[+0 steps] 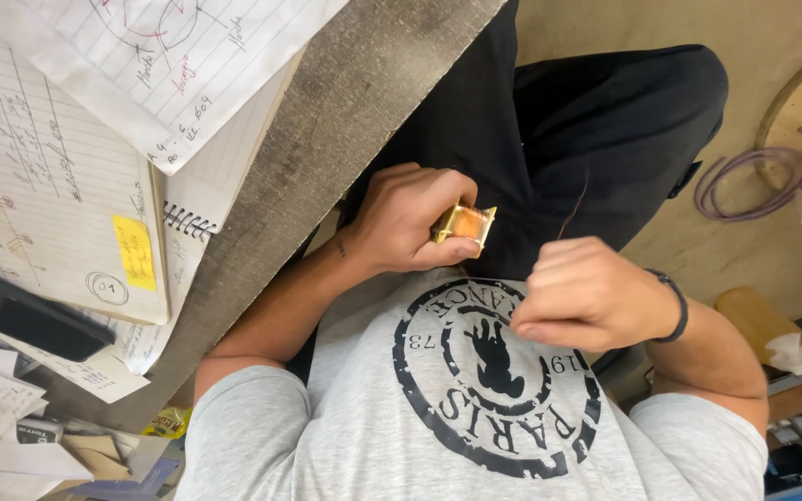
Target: Writing notes in a notebook and winding copper wire onto a small spool
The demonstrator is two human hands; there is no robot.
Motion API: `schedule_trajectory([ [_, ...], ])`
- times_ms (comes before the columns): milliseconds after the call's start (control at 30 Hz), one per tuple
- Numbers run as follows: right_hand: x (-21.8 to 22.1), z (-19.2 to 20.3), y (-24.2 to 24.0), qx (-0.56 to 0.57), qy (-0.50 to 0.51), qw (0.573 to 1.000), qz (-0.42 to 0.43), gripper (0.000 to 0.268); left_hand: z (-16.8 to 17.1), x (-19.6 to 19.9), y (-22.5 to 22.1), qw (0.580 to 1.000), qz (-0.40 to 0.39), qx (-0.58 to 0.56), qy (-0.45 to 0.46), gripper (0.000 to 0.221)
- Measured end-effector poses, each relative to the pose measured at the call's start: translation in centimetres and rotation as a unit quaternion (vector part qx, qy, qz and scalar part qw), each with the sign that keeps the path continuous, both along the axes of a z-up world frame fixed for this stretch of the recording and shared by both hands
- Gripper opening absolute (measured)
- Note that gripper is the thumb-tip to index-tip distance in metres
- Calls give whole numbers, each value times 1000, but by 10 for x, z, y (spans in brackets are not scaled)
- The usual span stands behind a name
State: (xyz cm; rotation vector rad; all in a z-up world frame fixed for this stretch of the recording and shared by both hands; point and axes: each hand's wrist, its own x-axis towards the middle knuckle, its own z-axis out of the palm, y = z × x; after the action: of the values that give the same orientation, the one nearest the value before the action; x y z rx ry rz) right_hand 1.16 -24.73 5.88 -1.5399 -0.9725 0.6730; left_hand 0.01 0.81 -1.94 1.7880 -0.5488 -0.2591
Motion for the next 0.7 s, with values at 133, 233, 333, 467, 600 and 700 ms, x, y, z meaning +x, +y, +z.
schedule_trajectory([
  [133,8,-44,-36,-282,-95,955,-11,10,7,0,1,993,31,-111,11,45],
  [233,39,-50,-57,-475,-301,822,-93,18,24,6,1,998,-17,-38,-36,51],
  [333,40,-29,-39,-317,-218,922,-53,74,22,2,-3,996,-53,-34,-71,48],
  [467,30,-51,-2,-100,3,995,-1,54,12,-1,-11,993,-38,-35,-106,44],
  [600,19,-68,-10,-62,-58,987,-136,21,9,-1,-6,997,8,-23,-75,47],
  [700,-7,-29,6,14,-122,990,-75,24,3,4,-3,999,18,10,-41,54],
])
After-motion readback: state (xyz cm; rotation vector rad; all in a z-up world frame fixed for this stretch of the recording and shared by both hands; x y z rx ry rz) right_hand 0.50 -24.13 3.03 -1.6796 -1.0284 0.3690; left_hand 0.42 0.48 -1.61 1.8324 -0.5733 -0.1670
